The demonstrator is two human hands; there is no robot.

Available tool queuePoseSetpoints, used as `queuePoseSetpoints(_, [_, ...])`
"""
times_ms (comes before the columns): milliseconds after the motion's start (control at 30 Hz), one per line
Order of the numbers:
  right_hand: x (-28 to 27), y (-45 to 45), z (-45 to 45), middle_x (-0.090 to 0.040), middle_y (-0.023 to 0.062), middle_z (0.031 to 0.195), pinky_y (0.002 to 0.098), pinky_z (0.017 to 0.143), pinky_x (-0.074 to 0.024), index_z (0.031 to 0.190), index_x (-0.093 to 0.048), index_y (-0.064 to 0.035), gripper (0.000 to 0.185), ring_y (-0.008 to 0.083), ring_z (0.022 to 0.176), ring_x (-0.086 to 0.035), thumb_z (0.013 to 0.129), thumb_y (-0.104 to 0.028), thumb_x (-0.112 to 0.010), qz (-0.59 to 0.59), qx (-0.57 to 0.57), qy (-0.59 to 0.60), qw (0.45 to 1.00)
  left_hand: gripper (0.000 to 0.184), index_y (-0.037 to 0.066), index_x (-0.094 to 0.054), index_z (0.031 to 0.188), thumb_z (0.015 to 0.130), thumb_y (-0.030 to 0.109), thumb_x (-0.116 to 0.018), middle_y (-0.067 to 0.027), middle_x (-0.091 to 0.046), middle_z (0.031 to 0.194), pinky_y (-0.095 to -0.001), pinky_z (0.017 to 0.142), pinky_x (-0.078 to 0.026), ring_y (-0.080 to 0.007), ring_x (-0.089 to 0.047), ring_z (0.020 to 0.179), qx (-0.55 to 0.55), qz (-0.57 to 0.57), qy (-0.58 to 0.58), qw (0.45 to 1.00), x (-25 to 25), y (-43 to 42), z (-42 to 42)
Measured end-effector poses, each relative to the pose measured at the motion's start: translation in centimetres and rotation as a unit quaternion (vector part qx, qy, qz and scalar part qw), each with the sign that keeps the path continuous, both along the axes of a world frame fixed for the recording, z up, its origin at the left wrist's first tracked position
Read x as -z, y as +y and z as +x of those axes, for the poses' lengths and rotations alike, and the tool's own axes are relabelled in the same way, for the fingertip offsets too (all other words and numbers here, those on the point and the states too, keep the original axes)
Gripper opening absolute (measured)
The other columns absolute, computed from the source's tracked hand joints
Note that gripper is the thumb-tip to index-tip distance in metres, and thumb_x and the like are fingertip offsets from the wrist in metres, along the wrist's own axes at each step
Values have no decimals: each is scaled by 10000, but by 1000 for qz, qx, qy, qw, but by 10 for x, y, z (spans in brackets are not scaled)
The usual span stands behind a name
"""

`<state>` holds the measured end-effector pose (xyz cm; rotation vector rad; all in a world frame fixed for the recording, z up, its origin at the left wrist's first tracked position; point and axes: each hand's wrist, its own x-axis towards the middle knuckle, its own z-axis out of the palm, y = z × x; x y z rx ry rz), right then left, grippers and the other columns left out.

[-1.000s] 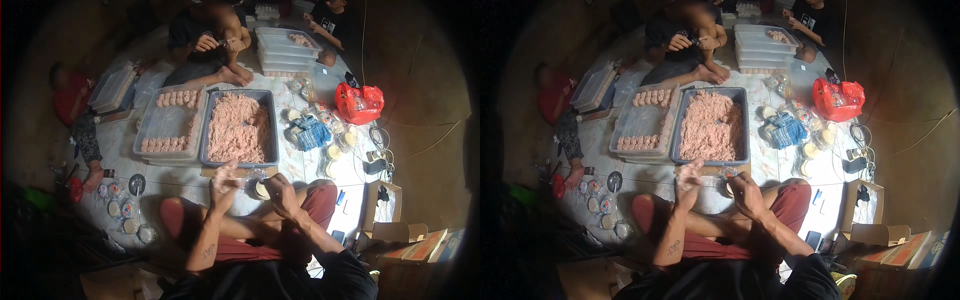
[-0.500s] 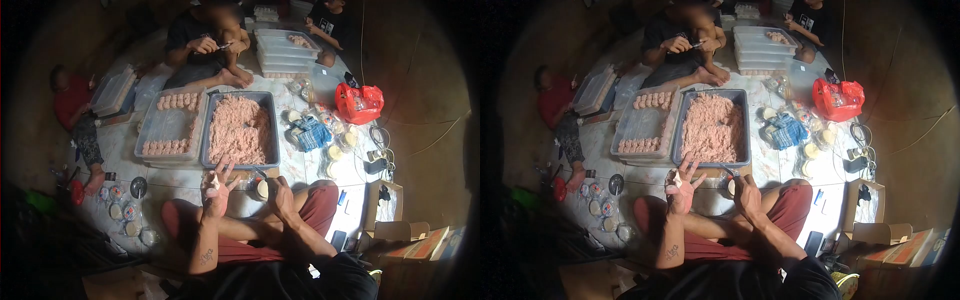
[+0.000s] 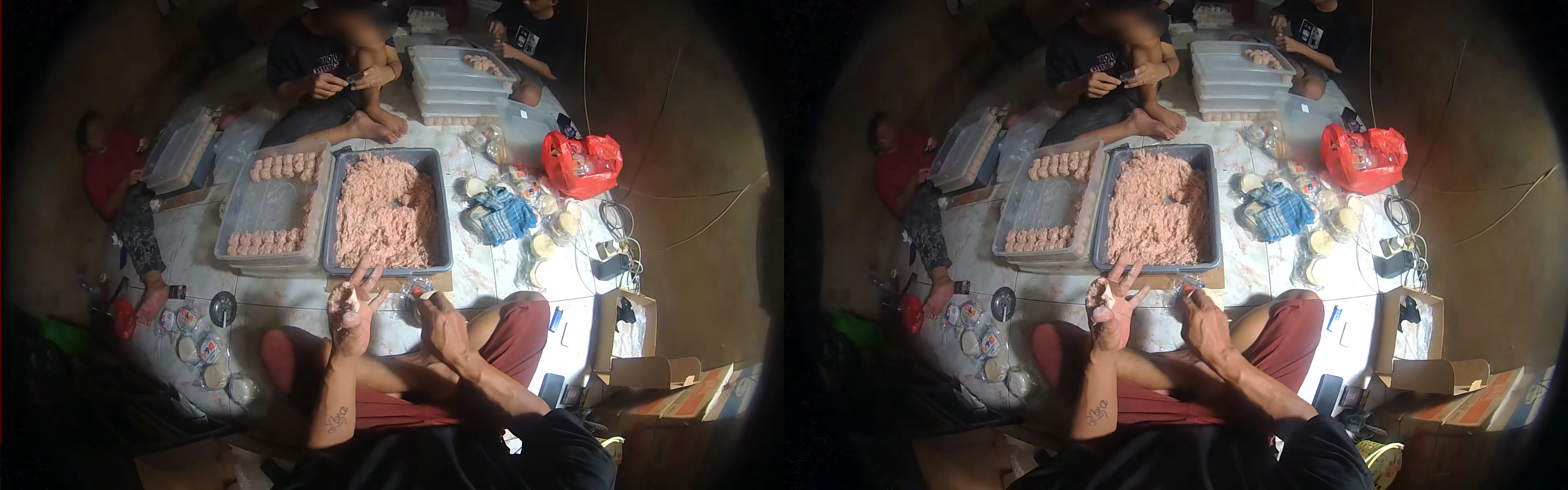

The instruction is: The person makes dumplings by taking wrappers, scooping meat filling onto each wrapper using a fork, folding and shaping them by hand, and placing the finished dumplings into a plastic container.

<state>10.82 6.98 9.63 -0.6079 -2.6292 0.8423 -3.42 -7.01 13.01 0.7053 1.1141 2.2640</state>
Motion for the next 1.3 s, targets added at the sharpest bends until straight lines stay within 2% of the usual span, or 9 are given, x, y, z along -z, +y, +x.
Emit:
queuePoseSetpoints(233, [-14,1,5,-620,135,893,395,746,-490,1128,-644,33,204,289,841,-618,1002,-108,-566,-261,-9,108,959,576,5,-608,1151,705,160,-937,-7,-634,998,-256,732,-496,-81,-573,842,-172,-180,53,967,-12,-3,6])
queuePoseSetpoints(300, [-16,-5,11,-520,-7,778,302,702,-435,1134,-644,41,252,115,770,-490,1055,-174,-541,-452,-26,66,889,524,7,-623,1106,711,159,-932,6,-613,921,-266,701,-488,-83,-551,796,-131,-200,103,966,-22,-2,-1])
queuePoseSetpoints(533, [-7,-22,19,-442,-72,745,221,642,-344,1135,-674,5,242,46,695,-384,1067,-168,-520,-633,-90,104,762,361,38,-616,942,729,90,-903,-7,-637,828,-280,699,-520,-110,-597,752,-88,-276,210,934,-17,-7,-10])
queuePoseSetpoints(700, [-16,-21,16,-531,-19,809,264,692,-415,1114,-681,11,222,92,743,-478,1052,-148,-540,-546,-108,106,824,381,43,-604,970,724,78,-894,-27,-645,840,-293,709,-528,-124,-622,775,-45,-88,17,995,-19,1,1])
queuePoseSetpoints(767, [-18,-17,13,-566,18,834,293,716,-442,1105,-680,12,200,136,754,-528,1041,-120,-545,-488,-113,106,859,385,46,-599,986,718,37,-875,-42,-646,834,-302,729,-538,-153,-646,796,-23,-281,255,925,4,-4,-5])
queuePoseSetpoints(833, [-21,-7,7,-568,136,861,355,704,-460,1075,-681,8,153,280,738,-551,947,-24,-605,-161,-151,120,968,384,42,-600,980,711,28,-874,-45,-650,828,-302,720,-534,-164,-646,784,-84,-241,280,926,8,-2,5])
queuePoseSetpoints(900, [-34,1,8,-570,170,872,376,719,-470,1054,-670,17,147,333,772,-567,923,-8,-607,-152,-127,142,970,383,37,-602,973,704,19,-873,-48,-654,822,-302,711,-530,-174,-645,772,-149,-198,308,919,11,0,2])
queuePoseSetpoints(1033, [-36,4,17,-583,198,889,410,738,-486,1019,-646,36,116,374,807,-598,917,1,-604,-196,-56,160,966,749,100,-521,1298,852,696,-601,-160,-468,1506,-522,1185,-316,-316,-435,1405,2,43,-75,996,17,-3,-16])
queuePoseSetpoints(1300, [-15,-23,12,-579,217,945,484,748,-500,1100,-655,-5,251,437,861,-604,875,35,-553,-74,-89,113,987,990,136,-511,1395,730,868,-476,-127,-264,1643,-561,1226,-132,-339,-185,1527,32,30,-104,994,-10,8,-2])
